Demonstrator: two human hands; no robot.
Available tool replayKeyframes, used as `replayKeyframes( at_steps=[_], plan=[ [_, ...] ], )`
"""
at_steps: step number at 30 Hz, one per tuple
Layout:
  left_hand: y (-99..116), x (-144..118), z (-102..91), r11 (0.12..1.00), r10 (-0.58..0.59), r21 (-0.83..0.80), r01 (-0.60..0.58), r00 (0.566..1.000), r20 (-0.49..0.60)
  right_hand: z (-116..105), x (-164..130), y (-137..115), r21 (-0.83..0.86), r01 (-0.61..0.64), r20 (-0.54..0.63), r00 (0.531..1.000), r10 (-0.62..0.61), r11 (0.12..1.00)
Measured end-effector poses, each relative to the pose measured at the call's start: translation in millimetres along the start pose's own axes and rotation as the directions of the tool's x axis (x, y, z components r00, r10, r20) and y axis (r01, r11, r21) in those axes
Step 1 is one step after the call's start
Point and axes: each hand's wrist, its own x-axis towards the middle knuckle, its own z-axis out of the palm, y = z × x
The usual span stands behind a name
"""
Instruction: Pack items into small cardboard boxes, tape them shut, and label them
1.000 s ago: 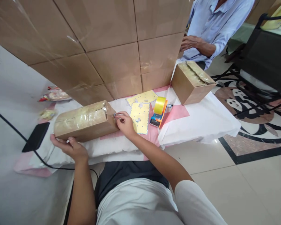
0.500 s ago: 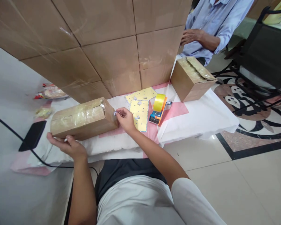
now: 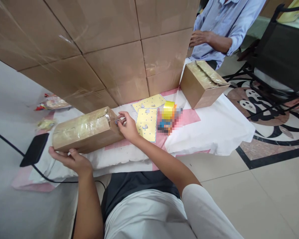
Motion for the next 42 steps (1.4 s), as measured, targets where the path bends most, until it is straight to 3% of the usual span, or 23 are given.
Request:
replayKeyframes(
  at_steps=[5,10,16,20,26,29,35,42],
  plan=[
    [-7.4,1.2,0.5,0.992,0.128,-0.008,-0.129,0.99,-0.057,6.2,-15.0,-2.2,-0.061,-0.11,-0.145,0.984,0.1,0.992],
    [-6.3,0.4,1.2,0.997,0.075,0.006,-0.075,0.995,-0.06,17.3,-33.5,0.8,0.167,-0.161,-0.16,0.969,0.188,0.973],
    [-13.0,0.6,0.8,0.995,0.095,-0.006,-0.096,0.989,-0.117,24.2,-32.4,7.4,0.281,-0.18,-0.196,0.951,0.24,0.943],
    [-15.7,1.0,1.3,0.998,0.064,0.012,-0.063,0.99,-0.123,21.4,-21.8,5.4,0.367,-0.304,-0.118,0.922,0.368,0.879],
    [-16.1,1.4,1.7,0.998,0.046,0.046,-0.04,0.991,-0.125,14.3,-11.0,-4.6,0.47,-0.499,0.049,0.838,0.543,0.728],
    [-16.6,1.4,1.6,0.997,0.039,0.066,-0.031,0.992,-0.117,15.8,-11.7,-4.5,0.496,-0.48,0.031,0.843,0.537,0.724],
    [-17.6,1.2,1.9,0.999,0.008,0.047,-0.003,0.994,-0.111,25.8,-21.1,4.1,0.518,-0.31,-0.125,0.895,0.429,0.797],
    [-18.2,1.6,3.8,0.999,0.013,0.037,-0.008,0.993,-0.116,21.7,-23.6,3.9,0.46,-0.313,-0.064,0.922,0.383,0.831]
  ],
)
